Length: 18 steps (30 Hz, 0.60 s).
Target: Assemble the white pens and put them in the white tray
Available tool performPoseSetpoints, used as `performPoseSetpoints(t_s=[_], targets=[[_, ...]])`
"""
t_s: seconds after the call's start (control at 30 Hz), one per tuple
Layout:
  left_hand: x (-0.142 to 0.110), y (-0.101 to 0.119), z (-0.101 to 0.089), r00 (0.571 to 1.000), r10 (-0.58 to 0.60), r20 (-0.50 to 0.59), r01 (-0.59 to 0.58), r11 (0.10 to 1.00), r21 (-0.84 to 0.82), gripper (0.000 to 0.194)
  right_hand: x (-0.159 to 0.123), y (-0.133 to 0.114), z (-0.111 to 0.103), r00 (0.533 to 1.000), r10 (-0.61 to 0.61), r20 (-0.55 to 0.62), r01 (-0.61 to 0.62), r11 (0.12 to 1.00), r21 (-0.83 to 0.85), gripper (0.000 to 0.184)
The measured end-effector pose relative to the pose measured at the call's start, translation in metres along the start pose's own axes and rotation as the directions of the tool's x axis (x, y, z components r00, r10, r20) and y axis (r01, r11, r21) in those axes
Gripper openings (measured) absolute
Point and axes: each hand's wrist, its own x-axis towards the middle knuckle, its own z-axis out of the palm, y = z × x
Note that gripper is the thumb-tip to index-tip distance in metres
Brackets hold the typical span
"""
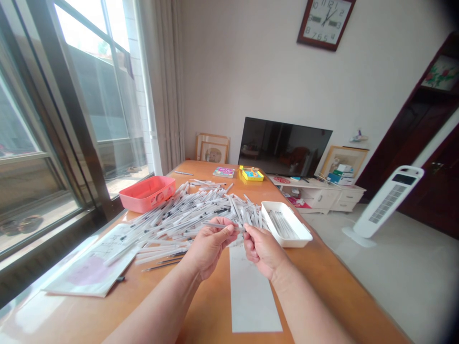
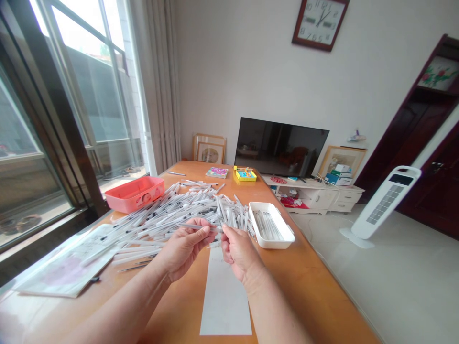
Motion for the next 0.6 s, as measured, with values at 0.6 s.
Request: performPoseSetpoints(t_s=[0.6], targets=[[0.007,-0.003,-0.015,0.976,0.140,-0.166,-0.030,0.843,0.537,0.015,0.001,-0.020,-0.017,0.890,-0.327,-0.318,0.356,0.934,0.036,0.028]])
